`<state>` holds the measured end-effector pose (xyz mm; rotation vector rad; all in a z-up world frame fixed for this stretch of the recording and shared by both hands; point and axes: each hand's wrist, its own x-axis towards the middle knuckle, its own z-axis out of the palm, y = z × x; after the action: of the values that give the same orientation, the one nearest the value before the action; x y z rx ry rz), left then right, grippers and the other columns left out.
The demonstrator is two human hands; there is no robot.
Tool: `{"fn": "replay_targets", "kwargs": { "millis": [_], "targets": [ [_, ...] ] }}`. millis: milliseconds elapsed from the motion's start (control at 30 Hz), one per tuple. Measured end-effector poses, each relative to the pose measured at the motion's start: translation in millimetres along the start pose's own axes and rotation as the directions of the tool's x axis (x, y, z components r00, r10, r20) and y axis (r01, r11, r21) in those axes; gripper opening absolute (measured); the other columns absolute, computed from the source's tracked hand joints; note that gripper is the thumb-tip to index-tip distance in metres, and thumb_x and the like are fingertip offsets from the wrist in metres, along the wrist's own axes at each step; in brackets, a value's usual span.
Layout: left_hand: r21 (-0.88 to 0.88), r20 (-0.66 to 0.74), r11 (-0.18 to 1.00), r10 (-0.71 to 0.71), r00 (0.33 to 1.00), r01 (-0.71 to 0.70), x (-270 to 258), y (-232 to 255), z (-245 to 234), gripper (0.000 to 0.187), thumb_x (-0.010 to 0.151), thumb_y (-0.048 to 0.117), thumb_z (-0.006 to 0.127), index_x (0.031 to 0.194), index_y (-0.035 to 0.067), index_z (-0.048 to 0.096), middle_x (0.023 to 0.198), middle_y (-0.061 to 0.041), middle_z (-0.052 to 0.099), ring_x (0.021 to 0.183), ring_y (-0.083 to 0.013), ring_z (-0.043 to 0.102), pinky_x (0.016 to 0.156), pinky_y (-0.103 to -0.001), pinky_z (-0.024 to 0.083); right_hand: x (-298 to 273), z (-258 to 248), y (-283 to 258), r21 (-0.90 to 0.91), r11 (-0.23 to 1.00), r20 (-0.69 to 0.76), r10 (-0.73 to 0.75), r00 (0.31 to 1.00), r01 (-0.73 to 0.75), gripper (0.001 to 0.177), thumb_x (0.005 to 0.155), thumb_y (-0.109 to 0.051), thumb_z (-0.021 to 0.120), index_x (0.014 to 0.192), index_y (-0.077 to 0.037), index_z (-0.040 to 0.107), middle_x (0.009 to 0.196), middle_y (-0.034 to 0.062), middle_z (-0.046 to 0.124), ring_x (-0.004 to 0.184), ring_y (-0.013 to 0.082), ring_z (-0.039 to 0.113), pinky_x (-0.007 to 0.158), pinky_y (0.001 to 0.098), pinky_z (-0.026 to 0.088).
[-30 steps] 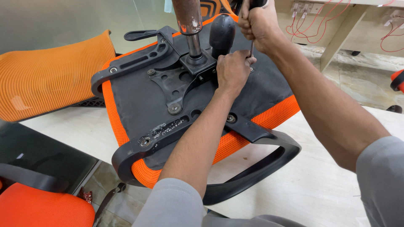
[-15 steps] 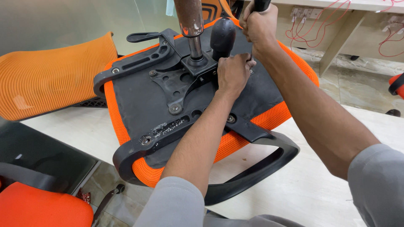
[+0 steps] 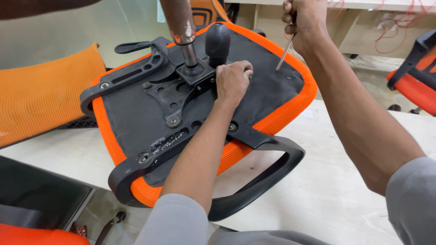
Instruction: The person assembles an orange office chair by attaching the seat to the base using screws and a screwdriver. They insert screws into the base, tighten them with a screwdriver, and reposition the seat to secure it.
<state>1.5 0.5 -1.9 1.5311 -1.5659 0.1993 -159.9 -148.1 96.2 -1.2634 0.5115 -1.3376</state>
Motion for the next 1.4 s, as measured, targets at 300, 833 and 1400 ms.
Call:
{"fn": "replay_targets", "kwargs": {
  "millis": [300,833,1400],
  "targets": [
    [-0.1,-0.044,0.99,-0.106,0.993,0.101,-23,69,32,0.011,0.082,0.023,0.074,0.081,0.015,0.081,0.08,-0.01,0.077,0.087,-0.0319,0.07,0.09,-0.046,0.045,-53,-171,32,0.21,0.887,-0.204,0.45,0.869,-0.41,0.006,0.094,-0.011,0.061,0.092,-0.01,0.056,0.076,-0.0018,0.054,0.054,0.0043,0.041,0.043,0.0184,0.026],
    [-0.274,0.849,0.934,0.124,0.514,0.227,-257,140,117,0.036,0.091,0.024,0.07,0.125,0.012,0.07,0.131,-0.012,0.068,0.125,-0.0297,0.061,0.106,-0.042,0.047,-357,-349,52,-0.149,0.626,-0.879,0.27,0.392,-0.765,0.033,0.09,-0.001,0.063,0.122,0.005,0.059,0.094,0.0115,0.059,0.076,0.018,0.06,0.06,0.0368,0.056],
    [0.021,0.882,0.991,-0.081,0.464,0.133,-272,173,168,0.067,0.093,0.034,0.066,0.154,0.02,0.041,0.168,-0.009,0.024,0.157,-0.0262,0.018,0.127,-0.047,0.011,-421,-379,37,-0.69,0.04,-0.723,-0.088,0.686,-0.722,0.048,0.091,-0.007,0.062,0.138,-0.013,0.063,0.125,0.015,0.067,0.114,0.0378,0.062,0.1,0.0499,0.048]
  ]
}}
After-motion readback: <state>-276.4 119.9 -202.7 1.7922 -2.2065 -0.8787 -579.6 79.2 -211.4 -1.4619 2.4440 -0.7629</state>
